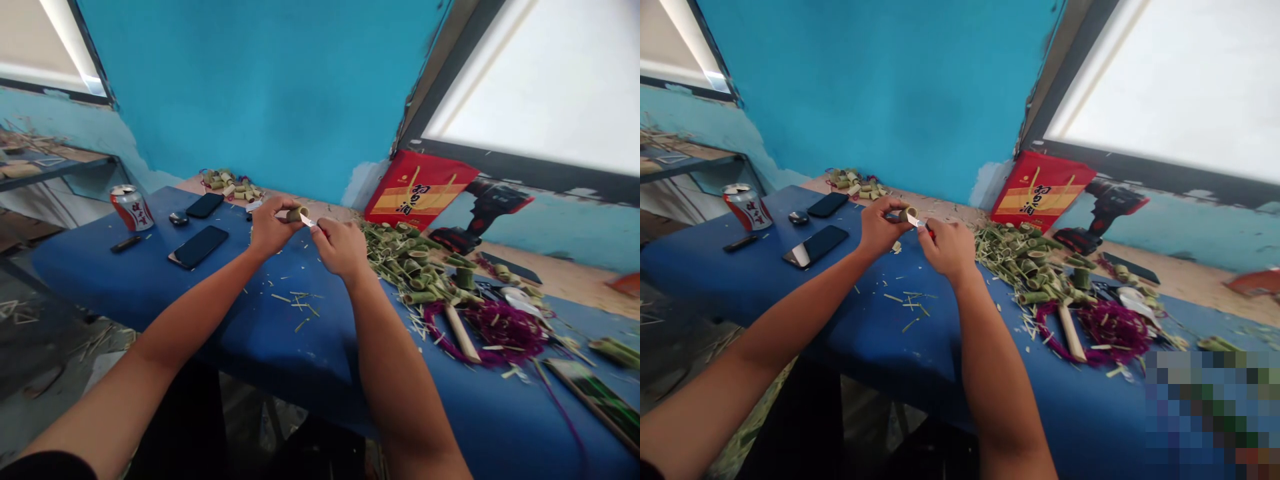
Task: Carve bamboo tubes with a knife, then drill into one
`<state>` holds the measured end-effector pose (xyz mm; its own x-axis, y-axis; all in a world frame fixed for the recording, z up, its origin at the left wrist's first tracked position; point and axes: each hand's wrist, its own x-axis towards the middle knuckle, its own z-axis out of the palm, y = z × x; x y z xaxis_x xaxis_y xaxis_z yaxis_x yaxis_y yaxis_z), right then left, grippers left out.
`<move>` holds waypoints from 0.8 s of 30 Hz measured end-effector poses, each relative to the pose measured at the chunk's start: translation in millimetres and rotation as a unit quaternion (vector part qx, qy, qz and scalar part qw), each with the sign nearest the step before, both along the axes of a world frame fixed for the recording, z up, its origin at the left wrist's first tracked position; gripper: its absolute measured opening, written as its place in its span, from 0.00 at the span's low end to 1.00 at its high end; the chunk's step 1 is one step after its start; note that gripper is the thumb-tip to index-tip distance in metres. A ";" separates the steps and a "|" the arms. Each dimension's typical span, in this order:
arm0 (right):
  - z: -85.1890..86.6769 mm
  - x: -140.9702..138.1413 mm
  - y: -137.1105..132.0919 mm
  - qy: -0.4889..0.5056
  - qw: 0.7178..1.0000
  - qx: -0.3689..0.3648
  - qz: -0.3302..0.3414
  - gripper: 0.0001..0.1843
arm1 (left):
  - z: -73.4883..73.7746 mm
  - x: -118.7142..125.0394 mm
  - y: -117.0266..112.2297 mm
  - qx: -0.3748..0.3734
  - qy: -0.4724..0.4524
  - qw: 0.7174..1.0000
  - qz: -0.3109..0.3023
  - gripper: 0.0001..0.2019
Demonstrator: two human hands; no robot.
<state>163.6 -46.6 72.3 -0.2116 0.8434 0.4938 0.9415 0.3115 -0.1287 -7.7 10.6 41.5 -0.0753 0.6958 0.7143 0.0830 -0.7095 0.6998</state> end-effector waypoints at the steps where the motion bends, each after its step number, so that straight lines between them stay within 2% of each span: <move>1: 0.2 0.6 0.0 -0.003 1.000 0.000 0.001 0.24 | 0.0 -0.5 0.2 0.002 -0.001 1.000 0.000 0.13; 5: 2.2 5.0 -0.7 -0.029 0.999 0.012 -0.013 0.24 | -0.5 -1.1 2.3 0.006 0.005 1.000 -0.015 0.12; 11: 1.7 13.6 1.8 -0.063 0.997 0.035 -0.041 0.25 | -2.6 -0.3 7.7 -0.041 0.009 0.996 -0.085 0.15; 17: 1.4 44.3 13.0 0.007 0.989 0.015 -0.150 0.26 | 1.6 -1.8 4.3 -0.077 -0.001 0.982 -0.174 0.19; 20: 2.4 44.4 12.4 0.055 0.992 0.032 -0.106 0.26 | 1.6 0.2 4.3 -0.138 -0.045 0.968 -0.204 0.22; 24: -1.5 17.6 5.9 0.058 0.997 0.045 -0.003 0.24 | 1.9 2.2 4.5 -0.212 -0.095 0.948 -0.217 0.24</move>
